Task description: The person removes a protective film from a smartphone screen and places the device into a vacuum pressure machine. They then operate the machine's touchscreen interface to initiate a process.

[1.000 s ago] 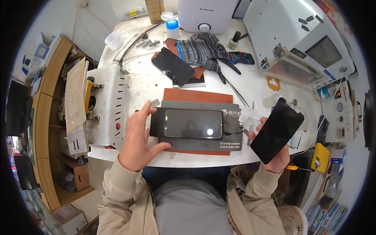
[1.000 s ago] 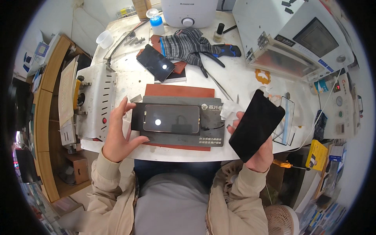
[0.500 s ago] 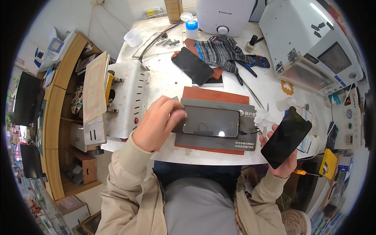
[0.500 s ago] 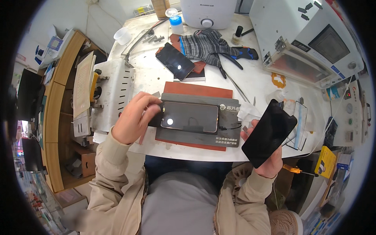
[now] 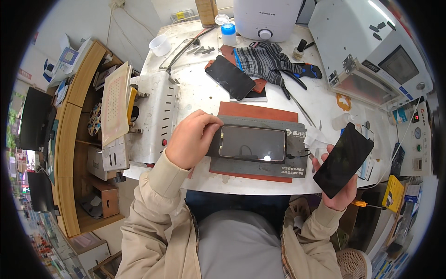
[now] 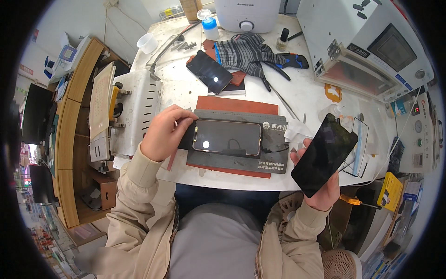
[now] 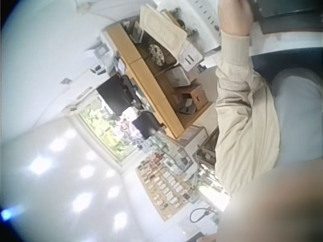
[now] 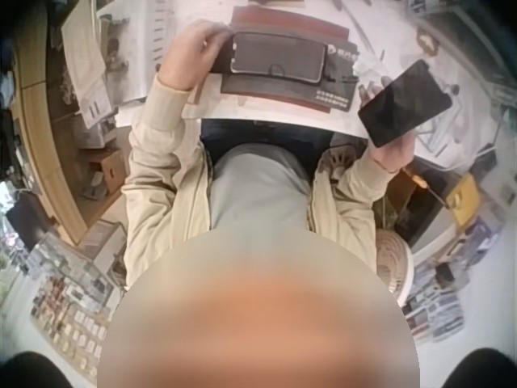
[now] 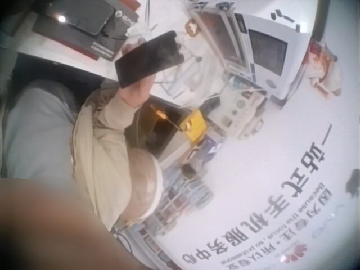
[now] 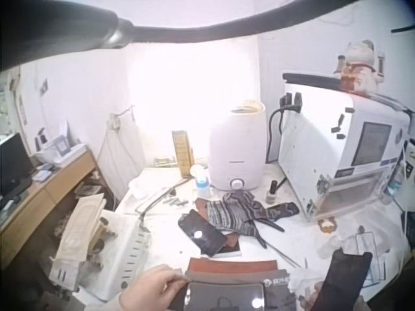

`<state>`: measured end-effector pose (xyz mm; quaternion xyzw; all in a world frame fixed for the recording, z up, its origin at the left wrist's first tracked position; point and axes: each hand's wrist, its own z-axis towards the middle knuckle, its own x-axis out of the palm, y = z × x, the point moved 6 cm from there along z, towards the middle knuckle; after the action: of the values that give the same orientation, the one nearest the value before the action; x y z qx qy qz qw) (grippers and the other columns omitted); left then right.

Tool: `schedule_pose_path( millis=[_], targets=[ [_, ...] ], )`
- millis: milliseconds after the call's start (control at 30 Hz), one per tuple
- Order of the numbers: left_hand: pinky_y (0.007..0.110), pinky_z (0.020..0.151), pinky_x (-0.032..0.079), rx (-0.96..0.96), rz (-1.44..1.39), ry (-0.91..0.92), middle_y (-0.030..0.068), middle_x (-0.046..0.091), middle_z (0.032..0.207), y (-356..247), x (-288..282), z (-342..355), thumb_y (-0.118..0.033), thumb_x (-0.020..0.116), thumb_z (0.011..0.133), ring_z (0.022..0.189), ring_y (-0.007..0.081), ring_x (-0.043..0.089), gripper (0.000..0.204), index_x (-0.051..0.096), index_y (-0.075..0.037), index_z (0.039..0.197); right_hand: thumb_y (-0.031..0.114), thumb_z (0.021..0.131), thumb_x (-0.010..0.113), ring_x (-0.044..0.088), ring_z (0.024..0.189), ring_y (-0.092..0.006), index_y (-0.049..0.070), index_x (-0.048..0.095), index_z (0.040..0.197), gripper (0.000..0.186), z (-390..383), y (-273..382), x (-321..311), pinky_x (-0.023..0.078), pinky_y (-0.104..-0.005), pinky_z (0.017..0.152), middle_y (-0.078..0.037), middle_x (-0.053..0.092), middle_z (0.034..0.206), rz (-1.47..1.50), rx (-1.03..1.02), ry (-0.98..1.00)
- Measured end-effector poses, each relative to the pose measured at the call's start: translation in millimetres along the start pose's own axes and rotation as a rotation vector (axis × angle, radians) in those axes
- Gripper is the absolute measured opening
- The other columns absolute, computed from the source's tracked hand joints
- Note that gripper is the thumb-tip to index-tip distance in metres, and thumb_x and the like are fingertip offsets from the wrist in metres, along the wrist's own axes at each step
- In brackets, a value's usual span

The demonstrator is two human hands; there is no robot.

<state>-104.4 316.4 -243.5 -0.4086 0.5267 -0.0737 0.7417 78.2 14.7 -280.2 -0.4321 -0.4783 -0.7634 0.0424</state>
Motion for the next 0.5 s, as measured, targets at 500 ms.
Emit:
schedule_pose_path(
  millis=[500],
  targets=[
    [0.033, 0.073, 0.048, 0.058, 0.034, 0.013, 0.0111, 0.058, 0.089, -2.6, 1.8, -6.5, -0.005, 0.058, 0.095, 0.079, 0.0251, 0.058, 0.009, 0.065, -0.001, 0.098, 0.045, 0.099, 0.050, 0.049, 0.133, -0.0328, 0.006, 0.023, 0.155, 0.073, 1.9, -1.0, 1.6, 0.025, -0.0603, 0.117, -0.024, 0.029, 0.156, -0.012, 0.003, 0.015]
  ],
)
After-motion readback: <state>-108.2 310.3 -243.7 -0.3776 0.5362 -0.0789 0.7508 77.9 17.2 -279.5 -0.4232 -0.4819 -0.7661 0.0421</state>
